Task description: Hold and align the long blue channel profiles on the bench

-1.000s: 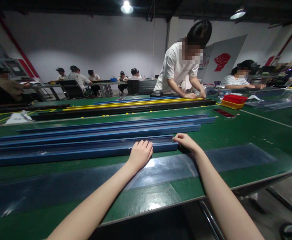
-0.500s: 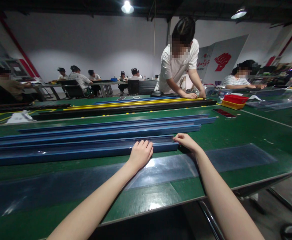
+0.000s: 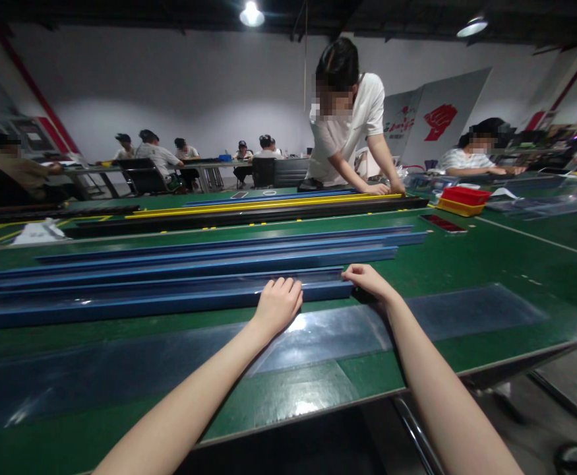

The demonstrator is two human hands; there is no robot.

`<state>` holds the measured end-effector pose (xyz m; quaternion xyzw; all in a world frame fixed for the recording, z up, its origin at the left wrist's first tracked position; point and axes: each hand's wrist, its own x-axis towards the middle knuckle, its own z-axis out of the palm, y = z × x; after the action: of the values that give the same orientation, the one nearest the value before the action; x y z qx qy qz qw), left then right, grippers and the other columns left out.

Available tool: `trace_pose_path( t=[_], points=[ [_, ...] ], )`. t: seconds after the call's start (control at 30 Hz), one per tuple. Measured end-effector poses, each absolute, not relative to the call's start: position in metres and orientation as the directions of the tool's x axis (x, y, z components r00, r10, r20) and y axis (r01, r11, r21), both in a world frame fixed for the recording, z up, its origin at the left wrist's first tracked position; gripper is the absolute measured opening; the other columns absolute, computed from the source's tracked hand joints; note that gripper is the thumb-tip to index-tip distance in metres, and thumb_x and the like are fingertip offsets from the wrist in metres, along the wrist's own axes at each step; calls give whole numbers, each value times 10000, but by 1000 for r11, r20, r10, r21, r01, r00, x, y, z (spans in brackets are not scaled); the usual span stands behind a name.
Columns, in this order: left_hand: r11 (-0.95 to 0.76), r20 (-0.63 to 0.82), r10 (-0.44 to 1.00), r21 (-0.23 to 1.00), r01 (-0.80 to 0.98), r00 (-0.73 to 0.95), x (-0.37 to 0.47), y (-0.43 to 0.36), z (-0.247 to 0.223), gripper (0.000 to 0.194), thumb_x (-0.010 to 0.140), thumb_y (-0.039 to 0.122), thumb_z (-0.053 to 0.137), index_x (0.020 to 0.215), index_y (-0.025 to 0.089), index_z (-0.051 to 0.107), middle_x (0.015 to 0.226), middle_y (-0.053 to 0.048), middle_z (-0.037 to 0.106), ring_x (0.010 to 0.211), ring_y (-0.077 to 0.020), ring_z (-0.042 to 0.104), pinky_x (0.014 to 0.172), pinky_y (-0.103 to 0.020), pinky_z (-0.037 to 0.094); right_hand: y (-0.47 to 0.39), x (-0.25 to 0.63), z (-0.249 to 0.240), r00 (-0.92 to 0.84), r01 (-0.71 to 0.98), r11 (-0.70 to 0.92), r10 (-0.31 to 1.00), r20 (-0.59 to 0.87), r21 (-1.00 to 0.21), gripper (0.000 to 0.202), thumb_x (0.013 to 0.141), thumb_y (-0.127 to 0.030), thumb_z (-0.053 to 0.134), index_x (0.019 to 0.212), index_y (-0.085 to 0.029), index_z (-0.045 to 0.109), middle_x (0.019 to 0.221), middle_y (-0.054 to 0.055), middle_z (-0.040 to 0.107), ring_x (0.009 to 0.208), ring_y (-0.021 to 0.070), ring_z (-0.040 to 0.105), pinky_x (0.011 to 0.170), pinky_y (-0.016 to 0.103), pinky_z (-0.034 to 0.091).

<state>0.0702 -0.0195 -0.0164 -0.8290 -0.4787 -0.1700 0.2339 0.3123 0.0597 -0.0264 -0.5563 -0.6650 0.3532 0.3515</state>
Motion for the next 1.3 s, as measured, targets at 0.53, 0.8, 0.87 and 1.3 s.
trace_pose_path(
  t=[0.53,0.8,0.87,1.3],
  points=[
    [-427,511,711,-231,874,482,70,-20,-17,210,881,239,364,915,166,557,813,-58,596,781,-194,518,653,-321,328,60,316,-27,-144,546,128,988,57,-828,246,603,-410,579,547,-173,546,419,-40,434,438,86,407,462,223,309],
    [-430,510,710,-231,872,486,70,-19,-18,210,880,240,368,918,162,560,810,-54,599,776,-190,520,641,-313,323,60,316,-26,-138,564,116,989,45,-818,226,614,-382,580,563,-162,582,432,-31,463,452,94,436,475,221,332],
    [-430,510,711,-228,873,484,70,-19,-18,209,879,241,370,916,163,560,811,-51,600,775,-189,520,639,-314,322,60,316,-26,-146,579,116,989,37,-807,230,615,-382,576,571,-156,591,442,-27,472,465,95,443,485,220,337],
    [-439,508,715,-209,874,481,69,-18,-18,212,879,243,366,909,164,560,814,-52,600,774,-192,519,635,-320,320,60,316,-25,-145,623,106,989,19,-775,278,619,-416,564,599,-142,608,458,-21,478,486,95,440,498,219,328]
  ],
)
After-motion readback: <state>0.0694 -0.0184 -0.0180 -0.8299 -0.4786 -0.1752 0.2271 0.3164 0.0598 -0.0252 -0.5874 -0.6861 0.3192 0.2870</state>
